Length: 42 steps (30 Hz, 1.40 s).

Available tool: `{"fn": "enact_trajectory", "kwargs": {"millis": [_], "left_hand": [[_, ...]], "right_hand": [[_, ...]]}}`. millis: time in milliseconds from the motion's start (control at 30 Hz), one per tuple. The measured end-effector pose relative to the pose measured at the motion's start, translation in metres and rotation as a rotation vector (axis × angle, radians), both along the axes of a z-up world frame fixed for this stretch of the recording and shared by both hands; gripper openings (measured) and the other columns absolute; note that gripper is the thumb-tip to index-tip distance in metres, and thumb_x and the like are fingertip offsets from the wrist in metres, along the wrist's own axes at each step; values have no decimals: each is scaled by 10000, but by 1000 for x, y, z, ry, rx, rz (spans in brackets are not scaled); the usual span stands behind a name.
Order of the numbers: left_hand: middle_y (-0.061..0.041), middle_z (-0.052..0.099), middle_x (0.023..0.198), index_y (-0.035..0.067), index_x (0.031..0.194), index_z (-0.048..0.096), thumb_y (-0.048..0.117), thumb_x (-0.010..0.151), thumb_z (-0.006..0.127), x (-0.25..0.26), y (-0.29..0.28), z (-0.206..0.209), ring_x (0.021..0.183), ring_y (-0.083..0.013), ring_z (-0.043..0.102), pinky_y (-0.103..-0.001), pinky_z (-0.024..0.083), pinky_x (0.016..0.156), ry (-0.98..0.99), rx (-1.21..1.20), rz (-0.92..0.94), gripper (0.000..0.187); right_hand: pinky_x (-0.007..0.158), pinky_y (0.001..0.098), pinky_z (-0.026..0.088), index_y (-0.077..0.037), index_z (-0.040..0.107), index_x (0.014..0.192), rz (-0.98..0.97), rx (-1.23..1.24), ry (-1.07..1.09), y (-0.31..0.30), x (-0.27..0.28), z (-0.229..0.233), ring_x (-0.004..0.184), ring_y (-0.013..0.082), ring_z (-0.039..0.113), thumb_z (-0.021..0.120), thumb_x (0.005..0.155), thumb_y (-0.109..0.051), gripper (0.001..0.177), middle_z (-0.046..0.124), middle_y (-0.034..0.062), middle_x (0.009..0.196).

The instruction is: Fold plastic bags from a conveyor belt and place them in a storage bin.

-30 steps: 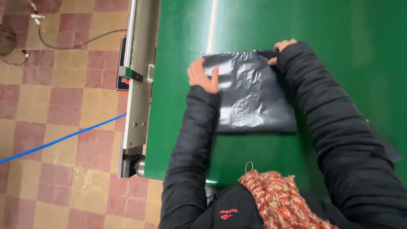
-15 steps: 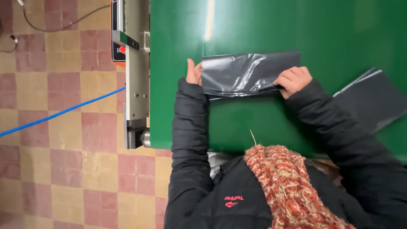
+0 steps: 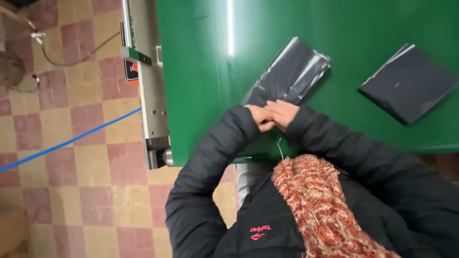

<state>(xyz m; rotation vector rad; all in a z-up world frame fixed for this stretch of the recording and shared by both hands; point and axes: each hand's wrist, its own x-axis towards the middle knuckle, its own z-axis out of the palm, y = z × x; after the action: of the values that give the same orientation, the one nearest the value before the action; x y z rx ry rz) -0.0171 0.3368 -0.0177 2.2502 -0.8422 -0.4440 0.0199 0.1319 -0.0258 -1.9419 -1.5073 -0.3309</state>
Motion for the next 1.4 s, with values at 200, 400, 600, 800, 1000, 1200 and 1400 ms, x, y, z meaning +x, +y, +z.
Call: {"fn": "enact_trajectory", "kwargs": {"millis": [200, 400, 600, 800, 1000, 1200, 1400], "left_hand": [[-135, 761, 911, 57, 891, 690, 643, 926, 384, 102, 11, -109, 837, -269, 774, -334, 489, 645, 1302, -685, 628, 662], [-205, 721, 920, 40, 932, 661, 556, 921, 594, 71, -30, 7, 857, -379, 690, -439, 537, 814, 242, 161, 849, 520], [-218, 626, 1029, -11, 947, 604, 332, 856, 700, 68, -75, 11, 958, -440, 595, -538, 474, 781, -248, 355, 1013, 367], [-224, 562, 1078, -13, 1019, 564, 44, 857, 655, 55, -99, 25, 980, -440, 597, -465, 527, 873, -431, -268, 467, 194], [-180, 624, 960, 81, 1083, 561, 193, 985, 676, 97, -234, 47, 829, -414, 652, -471, 551, 721, -320, -336, 547, 188], [-185, 672, 990, 104, 1077, 489, 409, 991, 625, 146, -316, -70, 785, -470, 650, -553, 518, 653, -288, -51, 626, 344], [-137, 611, 1101, 95, 1176, 499, 482, 915, 651, 136, -325, -56, 880, -402, 645, -540, 533, 684, -459, 127, 647, 491]], "right_hand": [[655, 392, 526, -6, 639, 1086, -333, -52, 794, -85, -17, -28, 724, 287, 661, 560, 982, -259, 285, 664, 148, 825], [675, 457, 478, 31, 620, 875, -812, -269, 983, -106, 46, -103, 744, 354, 621, 619, 1064, -382, 454, 641, 208, 811], [714, 366, 543, 8, 649, 1052, -671, 84, 1251, -86, 31, -51, 792, 243, 698, 626, 979, -338, 354, 717, 134, 893], [878, 406, 568, 44, 379, 1452, -723, 512, 944, -141, 18, -15, 1055, 236, 650, 828, 830, -143, 790, 560, 149, 1325], [1166, 393, 502, -43, 251, 1610, -665, 486, 576, -298, 26, 19, 1351, 272, 593, 815, 1022, -64, 815, 572, 179, 1461], [1184, 374, 521, -57, 267, 1645, -814, 405, 509, -355, 26, -37, 1359, 300, 579, 820, 1058, -125, 810, 527, 226, 1540], [1058, 416, 574, -61, 274, 1597, -1049, 345, 559, -325, 10, -12, 1247, 357, 709, 851, 1006, -185, 835, 649, 253, 1406]]}}
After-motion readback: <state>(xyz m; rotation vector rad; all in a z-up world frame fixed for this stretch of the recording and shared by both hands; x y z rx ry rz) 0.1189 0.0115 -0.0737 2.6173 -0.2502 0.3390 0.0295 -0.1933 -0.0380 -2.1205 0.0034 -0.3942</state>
